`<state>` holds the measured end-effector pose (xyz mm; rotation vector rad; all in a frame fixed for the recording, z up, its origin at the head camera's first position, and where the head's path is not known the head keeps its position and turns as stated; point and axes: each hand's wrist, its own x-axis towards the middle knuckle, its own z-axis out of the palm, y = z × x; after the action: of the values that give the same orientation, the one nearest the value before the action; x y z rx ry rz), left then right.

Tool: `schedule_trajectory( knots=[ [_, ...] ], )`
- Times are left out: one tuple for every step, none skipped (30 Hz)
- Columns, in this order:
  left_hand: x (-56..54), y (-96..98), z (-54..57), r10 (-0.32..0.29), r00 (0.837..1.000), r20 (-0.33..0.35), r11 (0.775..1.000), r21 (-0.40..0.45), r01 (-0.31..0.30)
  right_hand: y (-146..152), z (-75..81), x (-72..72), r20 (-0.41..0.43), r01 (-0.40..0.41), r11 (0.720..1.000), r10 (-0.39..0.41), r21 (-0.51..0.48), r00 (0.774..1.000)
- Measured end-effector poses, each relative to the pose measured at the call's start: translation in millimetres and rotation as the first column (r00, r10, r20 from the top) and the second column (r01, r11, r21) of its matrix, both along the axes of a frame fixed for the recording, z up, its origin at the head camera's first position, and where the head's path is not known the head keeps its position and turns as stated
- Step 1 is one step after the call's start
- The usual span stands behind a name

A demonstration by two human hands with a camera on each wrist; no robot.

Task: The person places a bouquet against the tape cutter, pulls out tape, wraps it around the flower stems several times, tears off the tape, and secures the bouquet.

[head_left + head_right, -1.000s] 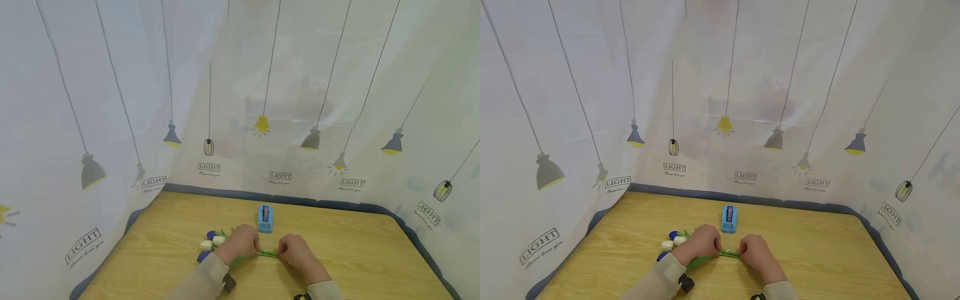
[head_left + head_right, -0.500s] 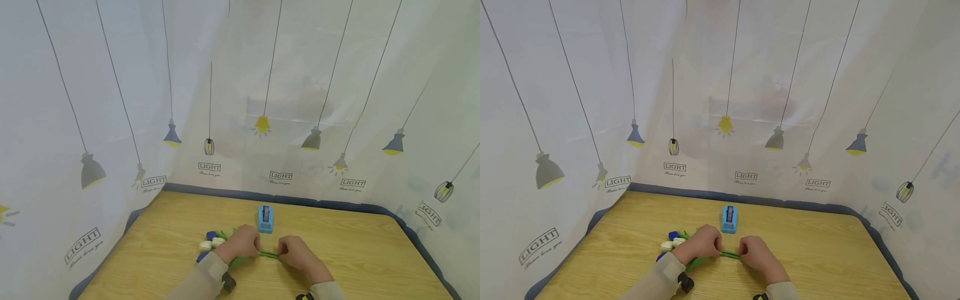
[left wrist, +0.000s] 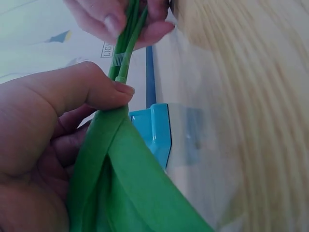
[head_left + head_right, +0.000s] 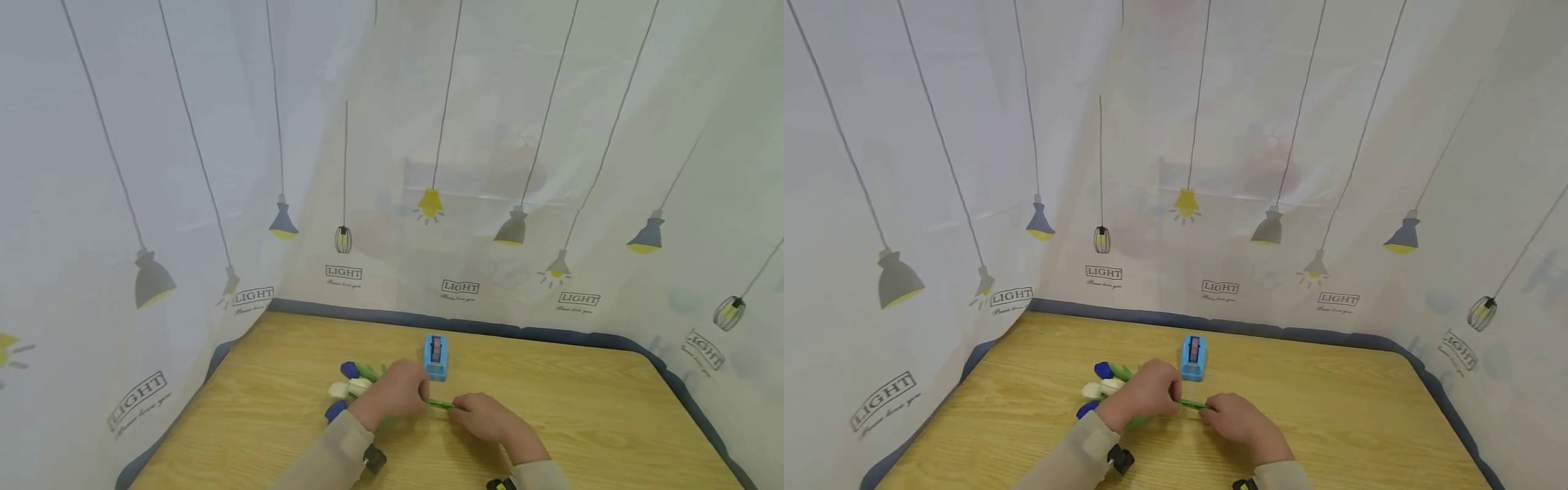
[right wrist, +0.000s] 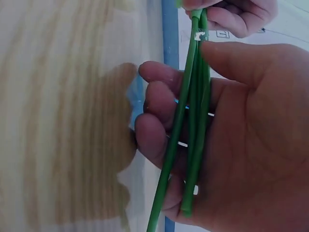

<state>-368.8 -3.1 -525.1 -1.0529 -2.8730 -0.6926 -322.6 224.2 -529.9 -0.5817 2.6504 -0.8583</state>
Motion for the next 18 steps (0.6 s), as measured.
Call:
schedule_trajectory(
  knots=[
    [0.2, -0.6, 1.4, 0.001, 1.0, 0.004, 1.0, -0.004, -0.001, -1, 0.8, 1.1, 0.006, 0.006, 1.0, -0.005, -0.003, 1.0],
    [0.9, -1.5, 3.0, 0.003, 1.0, 0.006, 1.0, -0.006, -0.003, -3, 1.2, 1.8, 0.014, 0.01, 1.0, -0.009, -0.009, 1.0],
    [1.6, -2.7, 4.4, 0.003, 1.0, 0.011, 1.0, -0.006, -0.002, -3, 1.5, 2.2, 0.025, 0.014, 1.0, -0.013, -0.019, 1.0],
    [2.1, -3.2, 5.5, 0.003, 1.0, 0.019, 1.0, -0.004, -0.003, -3, 0.8, 2.2, 0.038, 0.013, 0.999, -0.012, -0.033, 0.999],
    [2.8, -3.9, 6.7, 0.002, 1.0, 0.025, 1.0, 0.002, -0.003, -3, 0.7, 2.0, 0.063, 0.014, 0.998, -0.01, -0.062, 0.998],
    [3.2, -4.7, 7.8, 0.002, 0.999, 0.033, 1.0, 0.01, -0.002, -1, 0.4, 0.2, 0.093, 0.002, 0.997, 0.005, -0.076, 0.996],
    [3.5, -5.6, 8.6, 0.001, 0.999, 0.04, 1.0, 0.018, -0.002, 0, -1.1, -1.3, 0.116, 0.002, 0.994, 0.01, -0.107, 0.993],
    [3.7, -6.4, 9.6, -0.001, 0.999, 0.046, 1.0, 0.028, 0.0, 2, -4.0, -3.5, 0.139, 0.006, 0.99, 0.014, -0.138, 0.99],
    [4.0, -7.0, 10.3, -0.004, 0.999, 0.045, 0.999, 0.037, 0.003, 5, -7.7, -7.5, 0.168, 0.002, 0.988, 0.025, -0.158, 0.985],
    [3.7, -7.4, 10.7, -0.007, 0.999, 0.043, 0.999, 0.045, 0.005, 8, -12.4, -10.7, 0.19, 0.008, 0.982, 0.029, -0.19, 0.981],
    [3.4, -7.8, 11.1, -0.012, 0.999, 0.036, 0.998, 0.055, 0.01, 12, -20.4, -17.0, 0.231, 0.013, 0.973, 0.041, -0.229, 0.972],
    [3.0, -8.1, 11.1, -0.018, 0.999, 0.032, 0.998, 0.062, 0.016, 15, -27.9, -22.0, 0.245, 0.019, 0.968, 0.045, -0.252, 0.969],
    [2.4, -8.2, 10.8, -0.024, 0.999, 0.027, 0.997, 0.069, 0.022, 18, -39.0, -28.1, 0.262, 0.034, 0.956, 0.045, -0.292, 0.964],
    [1.7, -8.2, 10.1, -0.029, 0.999, 0.018, 0.997, 0.073, 0.028, 23, -49.9, -35.5, 0.282, 0.044, 0.948, 0.049, -0.314, 0.958],
    [0.7, -8.1, 8.8, -0.034, 0.999, 0.008, 0.997, 0.074, 0.033, 26, -59.5, -41.9, 0.298, 0.049, 0.942, 0.056, -0.333, 0.953],
    [-0.5, -8.1, 7.7, -0.038, 0.999, 0.002, 0.997, 0.074, 0.038, 29, -69.6, -47.7, 0.302, 0.058, 0.931, 0.058, -0.361, 0.951],
    [-1.1, -7.8, 6.8, -0.043, 0.999, -0.007, 0.996, 0.075, 0.043, 32, -78.7, -54.3, 0.313, 0.058, 0.928, 0.065, -0.369, 0.947],
    [-1.8, -7.6, 5.8, -0.047, 0.999, -0.015, 0.996, 0.075, 0.048, 33, -83.5, -56.9, 0.296, 0.051, 0.928, 0.066, -0.37, 0.953]
  ],
)
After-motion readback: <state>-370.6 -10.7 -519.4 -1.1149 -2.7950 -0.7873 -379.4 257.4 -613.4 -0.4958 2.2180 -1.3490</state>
